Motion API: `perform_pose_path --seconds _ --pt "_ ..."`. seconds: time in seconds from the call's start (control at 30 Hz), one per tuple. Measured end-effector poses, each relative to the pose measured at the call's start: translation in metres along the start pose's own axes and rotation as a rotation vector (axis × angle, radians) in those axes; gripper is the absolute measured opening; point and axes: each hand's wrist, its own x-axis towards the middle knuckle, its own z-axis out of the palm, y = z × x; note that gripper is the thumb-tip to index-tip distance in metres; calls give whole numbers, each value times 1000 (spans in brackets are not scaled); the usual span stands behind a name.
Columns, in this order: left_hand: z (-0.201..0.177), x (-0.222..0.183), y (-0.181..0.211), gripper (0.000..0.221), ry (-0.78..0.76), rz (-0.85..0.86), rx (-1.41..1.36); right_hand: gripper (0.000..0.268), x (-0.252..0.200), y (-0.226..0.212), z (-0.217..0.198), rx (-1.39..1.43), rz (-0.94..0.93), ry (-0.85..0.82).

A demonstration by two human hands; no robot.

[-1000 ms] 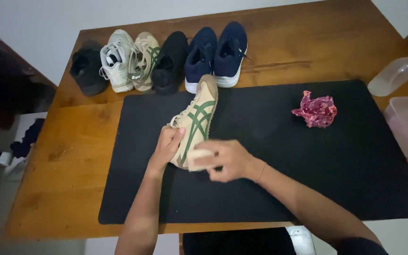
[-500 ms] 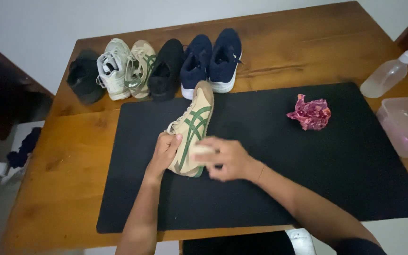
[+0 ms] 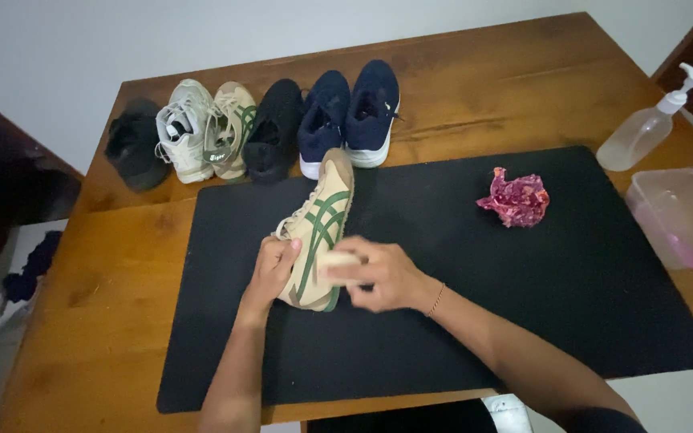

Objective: Cleaning a beige sneaker using a brush and a cloth on a workbench.

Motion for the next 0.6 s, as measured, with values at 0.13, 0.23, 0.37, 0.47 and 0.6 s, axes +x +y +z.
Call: perform_pose_path --seconds 0.13,0.23,0.37,0.47,0.6 --pt "-3 3 9 64 -15 -7 13 40 -2 -7 1 23 -11 -4" --pt "-1 5 14 65 -5 -5 -12 44 3 -3 -6 -47 39 3" --pt "-1 5 9 65 -12 3 1 44 -3 1 0 96 26 -37" --pt "-1 5 12 65 -11 -7 -19 46 -8 11 4 51 50 -7" --pt "-1 5 14 65 -8 0 -20 44 -6 0 2 87 63 -28"
